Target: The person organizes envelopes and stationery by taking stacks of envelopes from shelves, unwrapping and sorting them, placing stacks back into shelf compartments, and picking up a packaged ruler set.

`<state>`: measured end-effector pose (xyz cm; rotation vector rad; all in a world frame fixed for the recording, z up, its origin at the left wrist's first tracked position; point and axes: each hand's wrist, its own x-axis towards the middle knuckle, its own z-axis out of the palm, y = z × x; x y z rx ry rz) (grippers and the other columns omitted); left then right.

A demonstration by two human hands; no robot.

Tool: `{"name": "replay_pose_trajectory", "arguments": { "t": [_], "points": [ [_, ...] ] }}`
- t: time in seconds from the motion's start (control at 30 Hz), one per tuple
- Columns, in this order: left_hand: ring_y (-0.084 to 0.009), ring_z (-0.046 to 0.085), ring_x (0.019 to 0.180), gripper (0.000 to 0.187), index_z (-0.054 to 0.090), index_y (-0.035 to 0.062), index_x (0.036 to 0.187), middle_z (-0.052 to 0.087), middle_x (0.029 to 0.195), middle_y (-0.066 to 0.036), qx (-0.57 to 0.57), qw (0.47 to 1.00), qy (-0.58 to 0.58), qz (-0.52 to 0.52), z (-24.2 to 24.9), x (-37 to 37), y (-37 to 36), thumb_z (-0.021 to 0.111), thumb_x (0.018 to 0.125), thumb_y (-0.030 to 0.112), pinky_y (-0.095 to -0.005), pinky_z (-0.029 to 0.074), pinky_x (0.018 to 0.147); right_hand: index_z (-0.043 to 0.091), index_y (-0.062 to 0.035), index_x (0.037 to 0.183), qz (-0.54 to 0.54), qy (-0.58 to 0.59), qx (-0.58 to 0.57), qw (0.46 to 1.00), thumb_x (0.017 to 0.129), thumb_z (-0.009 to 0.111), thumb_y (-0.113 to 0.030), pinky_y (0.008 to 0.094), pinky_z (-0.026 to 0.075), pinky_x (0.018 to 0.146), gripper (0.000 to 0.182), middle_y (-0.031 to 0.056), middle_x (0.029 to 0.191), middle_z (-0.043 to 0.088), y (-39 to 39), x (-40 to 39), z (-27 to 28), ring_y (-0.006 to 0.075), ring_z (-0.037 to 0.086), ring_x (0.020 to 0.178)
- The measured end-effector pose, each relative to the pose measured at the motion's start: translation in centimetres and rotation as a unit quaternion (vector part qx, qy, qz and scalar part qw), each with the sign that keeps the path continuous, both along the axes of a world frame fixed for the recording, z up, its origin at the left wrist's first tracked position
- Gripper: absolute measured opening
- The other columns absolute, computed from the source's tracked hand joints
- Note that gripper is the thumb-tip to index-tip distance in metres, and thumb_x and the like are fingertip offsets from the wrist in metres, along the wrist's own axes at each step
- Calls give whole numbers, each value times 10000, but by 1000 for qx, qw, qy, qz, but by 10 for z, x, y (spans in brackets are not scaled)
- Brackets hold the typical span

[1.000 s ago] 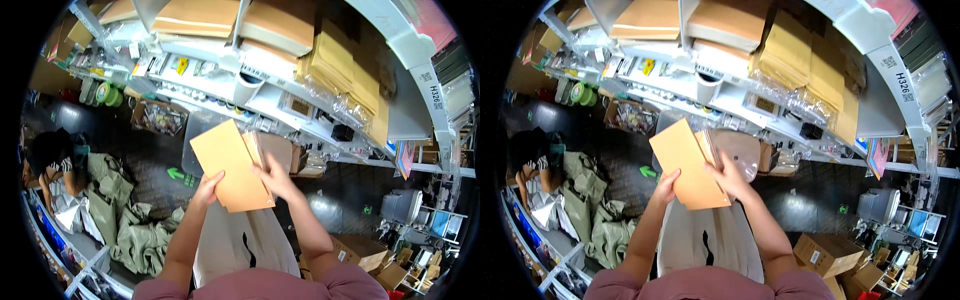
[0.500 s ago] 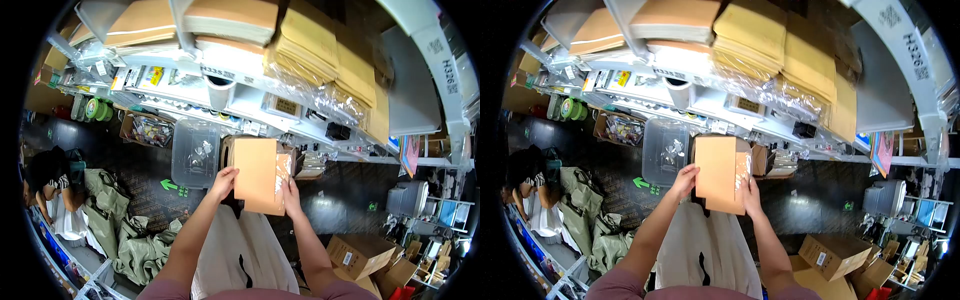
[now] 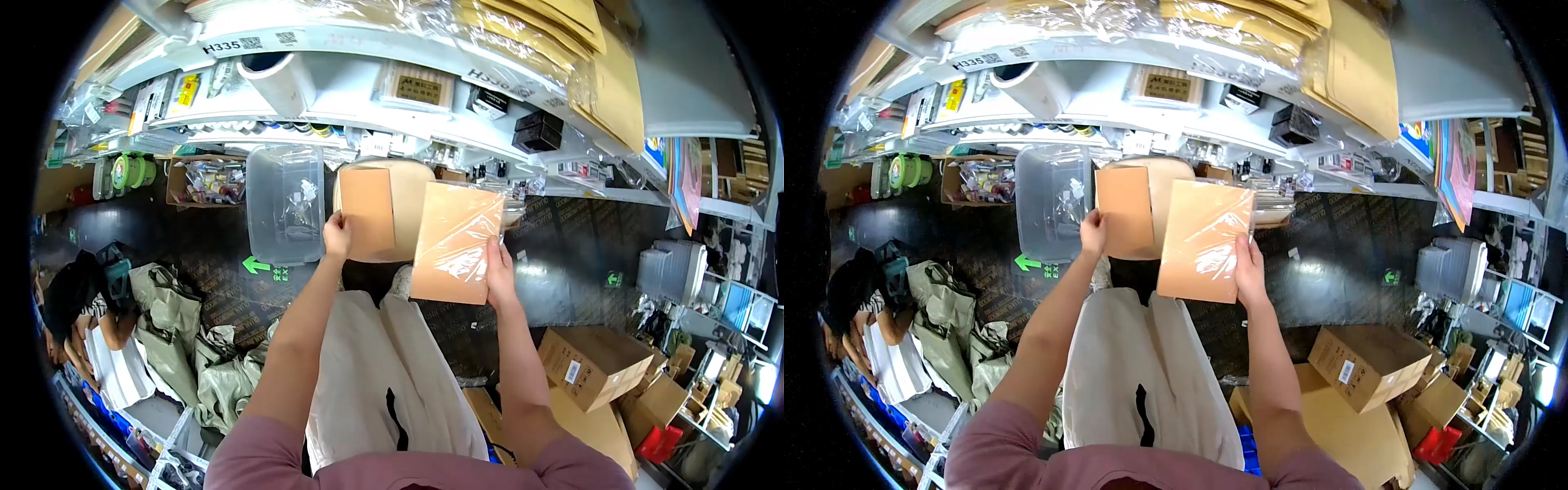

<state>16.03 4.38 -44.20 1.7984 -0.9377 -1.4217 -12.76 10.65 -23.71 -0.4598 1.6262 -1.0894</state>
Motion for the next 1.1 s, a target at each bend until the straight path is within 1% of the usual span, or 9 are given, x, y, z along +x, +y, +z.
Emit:
{"name": "replay_pose_trajectory", "arguments": {
  "t": [0.07,0.13,0.2,0.27,0.37,0.6,0.83,0.97,1.1],
  "points": [
    [-178,581,864,327,506,-20,1136,583,987,-138,-186,900,-392,-34,-3,-8,12,575,858,138,-290,465,746,463,6,1172,-22,-124,29,992,948,425,-298,274,452,811,380,75,1063,557,0,5,6,135,544,933],
    [-220,559,942,385,444,-1,1197,540,1043,-148,-100,873,-475,-41,67,-26,8,572,858,131,-342,462,799,451,5,1194,-11,-140,28,990,943,418,-339,295,461,826,427,92,1110,554,-2,11,8,159,551,976],
    [-248,544,1002,420,438,-22,1207,534,1129,-154,-113,991,65,16,128,-36,6,553,868,199,-390,447,839,442,-2,1218,0,-210,43,977,939,404,-384,302,461,834,475,97,1136,551,-7,21,16,170,550,1009],
    [-223,560,977,454,423,3,1221,541,1114,-137,4,936,351,40,208,-45,9,497,900,315,-351,470,821,446,-10,1226,11,-195,61,979,930,407,-413,310,462,842,502,98,1158,545,-11,27,15,179,548,1028],
    [-199,554,1011,509,432,20,1226,535,1146,-114,94,863,495,23,262,-45,11,446,903,413,-335,475,830,472,-17,1207,22,-288,77,954,919,450,-382,310,471,828,466,95,1150,551,-23,35,13,169,554,1013],
    [-148,503,990,499,456,78,1212,537,1095,-81,118,883,450,61,270,-41,2,464,882,452,-325,414,834,495,-36,1187,86,-336,128,929,919,462,-347,304,483,806,412,78,1094,583,-42,51,13,159,577,973],
    [-257,409,1163,676,363,106,1299,457,1226,-107,124,813,555,126,245,-43,0,404,846,606,-447,331,970,492,-65,1199,102,-643,156,743,951,379,-325,329,507,790,376,80,1096,592,-38,77,8,191,605,940],
    [-265,447,1130,732,356,95,1305,441,1264,-109,81,767,617,155,228,-38,-8,379,828,650,-438,349,974,533,-55,1126,79,-534,211,815,946,386,-327,304,549,653,357,88,952,640,-41,94,16,177,646,771],
    [-261,468,1110,680,412,85,1263,472,1242,-113,76,789,579,193,228,-33,-11,407,839,616,-426,353,971,508,-26,1159,98,-475,223,846,934,439,-288,298,501,776,352,93,1064,593,-48,92,3,175,602,902]
  ]
}}
